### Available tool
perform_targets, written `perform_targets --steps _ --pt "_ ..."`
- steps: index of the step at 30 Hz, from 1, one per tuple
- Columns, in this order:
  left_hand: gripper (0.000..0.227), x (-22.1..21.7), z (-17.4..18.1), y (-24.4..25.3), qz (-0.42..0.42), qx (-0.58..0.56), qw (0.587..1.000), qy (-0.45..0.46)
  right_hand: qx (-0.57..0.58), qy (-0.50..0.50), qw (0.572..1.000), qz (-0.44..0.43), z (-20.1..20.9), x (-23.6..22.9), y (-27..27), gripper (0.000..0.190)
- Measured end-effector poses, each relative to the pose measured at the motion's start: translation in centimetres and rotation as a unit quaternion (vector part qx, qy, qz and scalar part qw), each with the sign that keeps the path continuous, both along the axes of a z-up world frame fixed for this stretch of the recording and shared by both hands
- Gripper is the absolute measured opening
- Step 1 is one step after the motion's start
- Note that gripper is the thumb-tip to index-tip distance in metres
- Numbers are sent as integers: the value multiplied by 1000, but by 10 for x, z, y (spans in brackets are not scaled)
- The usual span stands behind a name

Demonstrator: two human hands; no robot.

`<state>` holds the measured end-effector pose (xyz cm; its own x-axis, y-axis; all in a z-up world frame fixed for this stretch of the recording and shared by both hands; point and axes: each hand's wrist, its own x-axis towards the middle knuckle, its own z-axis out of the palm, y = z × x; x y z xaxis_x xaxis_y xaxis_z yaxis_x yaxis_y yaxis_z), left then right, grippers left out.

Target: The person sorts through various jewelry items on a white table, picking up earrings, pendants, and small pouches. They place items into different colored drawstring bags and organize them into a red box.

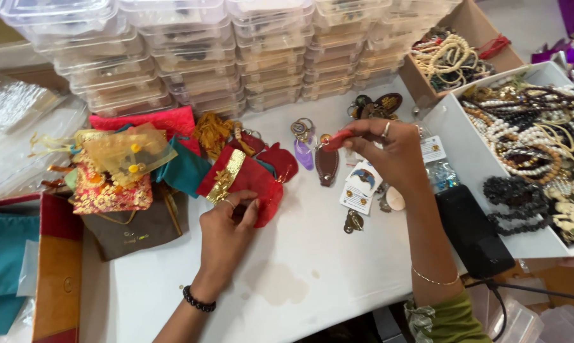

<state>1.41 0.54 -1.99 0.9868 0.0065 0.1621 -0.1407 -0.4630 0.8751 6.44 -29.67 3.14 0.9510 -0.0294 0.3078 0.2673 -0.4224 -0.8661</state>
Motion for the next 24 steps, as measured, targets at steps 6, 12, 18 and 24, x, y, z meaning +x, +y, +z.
perform_targets --steps 6,12,18,24 --pt "18 2 -2 -1 17 -27 999 23 -78 -67 985 141 11 -14 42 23" --pt "16 2 -6 0 14 -41 999 -11 -201 -187 944 185 -9 -25 81 20" --pt "17 5 -9 4 30 -145 982 115 -305 -279 900 137 -25 -28 92 20" --pt "15 1 6 3 37 -57 998 0 -345 -342 852 197 -54 -37 105 14"
